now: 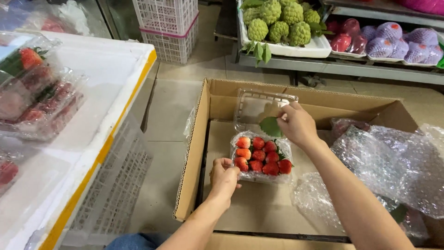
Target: The person uses scissors to open a cardboard box, removes protective layers, and then sorts through individual plastic containers of strawberries, inspecting and organizing them.
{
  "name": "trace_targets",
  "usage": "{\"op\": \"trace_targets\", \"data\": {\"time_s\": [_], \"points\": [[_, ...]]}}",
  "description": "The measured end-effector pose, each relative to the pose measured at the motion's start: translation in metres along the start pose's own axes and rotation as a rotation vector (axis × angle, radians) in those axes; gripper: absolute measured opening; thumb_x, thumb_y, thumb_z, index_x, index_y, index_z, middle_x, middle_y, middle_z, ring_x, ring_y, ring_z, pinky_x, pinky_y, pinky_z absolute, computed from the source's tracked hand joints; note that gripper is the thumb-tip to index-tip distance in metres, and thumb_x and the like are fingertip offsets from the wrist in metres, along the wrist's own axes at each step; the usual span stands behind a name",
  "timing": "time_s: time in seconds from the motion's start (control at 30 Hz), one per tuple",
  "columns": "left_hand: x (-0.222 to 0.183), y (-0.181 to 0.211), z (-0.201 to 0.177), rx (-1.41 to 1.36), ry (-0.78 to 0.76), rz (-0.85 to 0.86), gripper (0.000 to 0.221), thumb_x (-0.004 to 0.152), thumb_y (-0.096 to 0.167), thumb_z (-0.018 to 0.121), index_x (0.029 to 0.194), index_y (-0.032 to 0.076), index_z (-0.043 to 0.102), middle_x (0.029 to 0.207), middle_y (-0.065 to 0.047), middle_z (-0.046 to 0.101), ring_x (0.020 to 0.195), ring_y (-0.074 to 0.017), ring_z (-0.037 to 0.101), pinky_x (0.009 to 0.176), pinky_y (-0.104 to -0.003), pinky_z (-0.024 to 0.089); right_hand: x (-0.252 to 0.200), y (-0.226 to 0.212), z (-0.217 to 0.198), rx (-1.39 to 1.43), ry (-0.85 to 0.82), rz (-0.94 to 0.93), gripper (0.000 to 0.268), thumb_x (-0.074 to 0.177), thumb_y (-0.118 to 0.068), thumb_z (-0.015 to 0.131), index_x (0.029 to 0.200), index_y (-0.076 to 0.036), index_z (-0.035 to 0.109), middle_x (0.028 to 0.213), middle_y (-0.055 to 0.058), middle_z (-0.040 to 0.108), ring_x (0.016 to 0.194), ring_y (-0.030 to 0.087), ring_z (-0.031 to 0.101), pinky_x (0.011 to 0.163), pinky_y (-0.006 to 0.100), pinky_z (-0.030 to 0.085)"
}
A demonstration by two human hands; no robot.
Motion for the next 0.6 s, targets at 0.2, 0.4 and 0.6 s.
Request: {"op": "trace_targets", "data": {"time_s": [0.2,0.4,0.6], "points": [[0.005,-0.007,0.002,-0.002,0.000,-0.011,0.039,0.074,0.006,0.060,0.112,0.017,0.059,0.125,-0.001,0.059,0.097,-0.0174,0.063,0.057,-0.030,0.057,-0.085,0.013,0.000,0.117,0.111,-0.168,0.005,0.094,-0.013,0.069,0.099,-0.015,0.071,0.098,0.003,0.072,0.081,0.018,0.068,0.065,0.034,0.058],[0.012,-0.003,-0.002,-0.020,0.012,0.143,0.045,0.073,0.006,0.068,0.117,0.001,0.061,0.106,-0.017,0.065,0.085,-0.0254,0.070,0.051,-0.031,0.065,-0.117,0.029,0.029,-0.025,0.087,-0.173,0.011,0.088,-0.031,0.072,0.098,-0.030,0.069,0.093,-0.005,0.070,0.103,0.018,0.073,0.079,0.035,0.063],[0.012,-0.003,0.001,-0.016,0.006,0.134,0.045,0.073,0.006,0.066,0.117,0.000,0.061,0.105,-0.017,0.065,0.084,-0.0246,0.071,0.053,-0.030,0.065,-0.100,0.041,0.016,0.227,0.119,-0.205,0.036,0.081,-0.020,0.076,0.116,-0.028,0.075,0.106,0.003,0.075,0.107,0.022,0.073,0.080,0.036,0.064]]}}
Point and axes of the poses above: each hand's wrist, its own x-axis towards the middle knuckle, its own z-axis out of the palm, y = z × x, the point moved 10 cm from there along x, towards the middle knuckle
